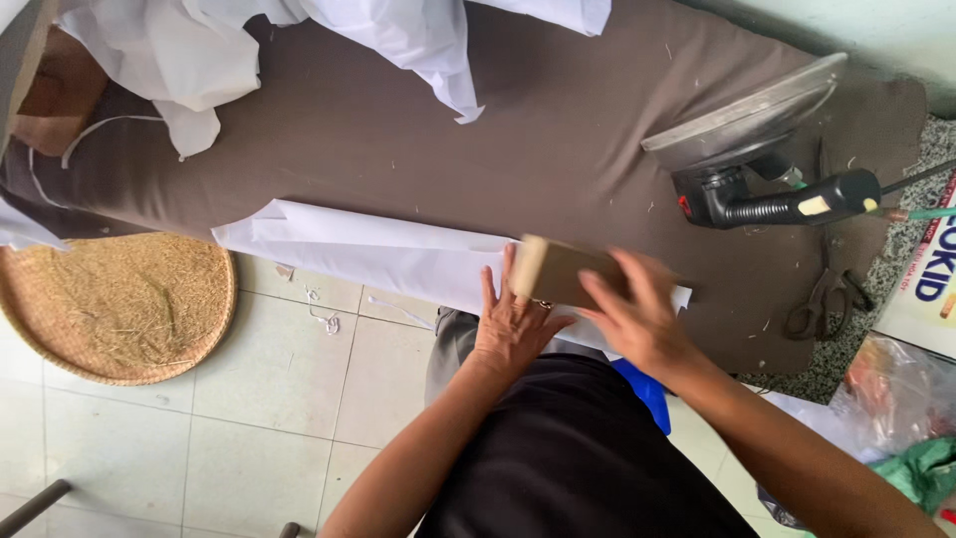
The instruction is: The person irons a white piece of fabric on a padded table using a steam iron and a wooden block, turning the fabric over to iron both sides and using scissors to trim an edge.
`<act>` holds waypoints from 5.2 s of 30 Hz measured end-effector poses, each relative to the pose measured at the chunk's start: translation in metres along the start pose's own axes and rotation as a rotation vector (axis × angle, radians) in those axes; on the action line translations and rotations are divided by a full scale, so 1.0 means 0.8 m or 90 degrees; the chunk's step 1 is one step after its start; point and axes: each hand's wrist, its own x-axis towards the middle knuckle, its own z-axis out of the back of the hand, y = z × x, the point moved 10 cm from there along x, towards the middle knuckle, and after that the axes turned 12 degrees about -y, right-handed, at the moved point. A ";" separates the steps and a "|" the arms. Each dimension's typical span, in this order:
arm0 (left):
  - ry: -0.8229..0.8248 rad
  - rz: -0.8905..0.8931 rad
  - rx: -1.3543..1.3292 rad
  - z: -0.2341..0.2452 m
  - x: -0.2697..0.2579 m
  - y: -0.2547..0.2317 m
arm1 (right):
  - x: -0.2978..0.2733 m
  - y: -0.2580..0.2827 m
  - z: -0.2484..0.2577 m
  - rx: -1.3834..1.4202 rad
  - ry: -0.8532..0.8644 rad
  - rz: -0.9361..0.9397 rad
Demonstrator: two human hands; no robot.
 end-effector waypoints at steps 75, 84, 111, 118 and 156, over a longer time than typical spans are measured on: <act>-0.079 0.649 -0.044 0.241 0.051 0.482 | 0.222 0.194 -0.413 -0.113 0.333 0.199; -0.206 0.249 -0.232 0.207 0.054 0.385 | 0.218 0.197 -0.421 -0.109 0.478 0.100; 0.047 0.535 0.194 0.160 0.050 0.304 | -0.037 -0.026 -0.006 -0.254 0.011 -0.051; 0.041 0.525 0.222 0.156 0.045 0.309 | -0.071 -0.040 0.025 -0.358 0.037 -0.026; 0.084 0.552 0.218 0.160 0.043 0.319 | 0.034 -0.215 0.089 0.168 -0.091 -0.572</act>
